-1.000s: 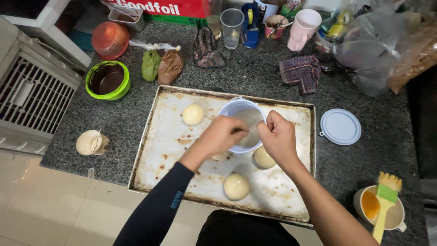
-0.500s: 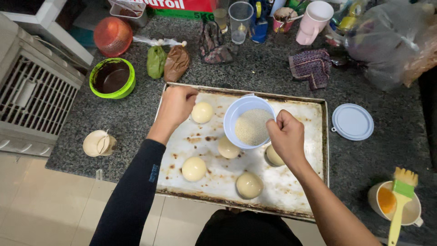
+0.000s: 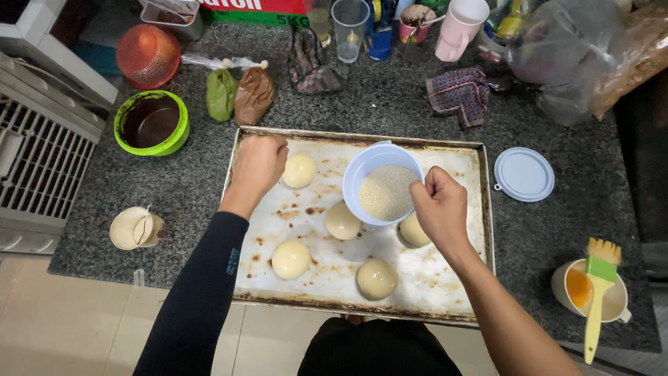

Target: The person removes a tray of dough balls from a rack, brushes each with a liquid wash from a cup, pricks the center of each with a stick, and then sprinkles sesame seeds over them from a small bowl.

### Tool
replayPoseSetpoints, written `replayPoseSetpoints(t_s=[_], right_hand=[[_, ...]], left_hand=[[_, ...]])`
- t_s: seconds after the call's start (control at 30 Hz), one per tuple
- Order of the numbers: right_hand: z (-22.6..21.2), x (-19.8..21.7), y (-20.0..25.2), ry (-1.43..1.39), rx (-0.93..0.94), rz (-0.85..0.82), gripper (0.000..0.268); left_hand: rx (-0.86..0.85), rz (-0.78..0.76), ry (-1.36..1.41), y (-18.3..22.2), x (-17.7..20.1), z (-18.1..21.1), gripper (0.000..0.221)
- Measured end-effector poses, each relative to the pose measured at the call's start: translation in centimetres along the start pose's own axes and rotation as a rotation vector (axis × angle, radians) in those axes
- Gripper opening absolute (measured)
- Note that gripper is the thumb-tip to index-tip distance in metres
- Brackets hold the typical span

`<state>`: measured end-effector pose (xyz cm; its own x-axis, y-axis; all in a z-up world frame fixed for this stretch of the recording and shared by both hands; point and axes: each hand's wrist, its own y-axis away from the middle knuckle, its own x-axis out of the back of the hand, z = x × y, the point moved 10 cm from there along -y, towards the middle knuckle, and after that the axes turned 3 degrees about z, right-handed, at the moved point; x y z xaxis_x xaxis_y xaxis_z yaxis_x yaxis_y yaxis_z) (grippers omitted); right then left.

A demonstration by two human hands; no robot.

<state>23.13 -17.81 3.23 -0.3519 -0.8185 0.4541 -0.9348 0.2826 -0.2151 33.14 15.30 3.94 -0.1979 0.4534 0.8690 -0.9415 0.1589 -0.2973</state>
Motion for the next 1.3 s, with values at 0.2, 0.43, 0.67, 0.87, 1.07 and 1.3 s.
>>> replayPoseSetpoints(t_s=[0.2, 0.43, 0.67, 0.87, 1.07, 1.3], right_hand=[[-0.5, 0.6, 0.3, -0.015, 0.011, -0.013, 0.033], [-2.0, 2.3, 0.7, 0.038, 0.073, -0.090, 0.030], [-1.5, 5.2, 1.6, 0.066, 0.098, -0.141, 0.028], [0.7, 7.1, 1.5, 0.075, 0.076, -0.134, 0.028], [3.5, 9.3, 0.3, -0.008, 0.028, -0.065, 0.030], [6.2, 13.0, -1.7, 0.039, -0.038, 0.087, 0.030]], left_hand=[[-0.057, 0.098, 0.388, 1.5, 3.5, 6.8, 0.018], [-0.462, -0.258, 0.139, 5.9, -3.3, 21.0, 0.009], [-0.587, -0.308, 0.019, 8.3, -9.2, 24.9, 0.010], [-0.430, -0.418, 0.332, 8.0, -8.4, 26.1, 0.007], [0.070, -0.358, 0.949, 3.8, -6.3, 21.0, 0.015], [0.081, -0.130, 0.766, 0.1, -5.3, 17.7, 0.016]])
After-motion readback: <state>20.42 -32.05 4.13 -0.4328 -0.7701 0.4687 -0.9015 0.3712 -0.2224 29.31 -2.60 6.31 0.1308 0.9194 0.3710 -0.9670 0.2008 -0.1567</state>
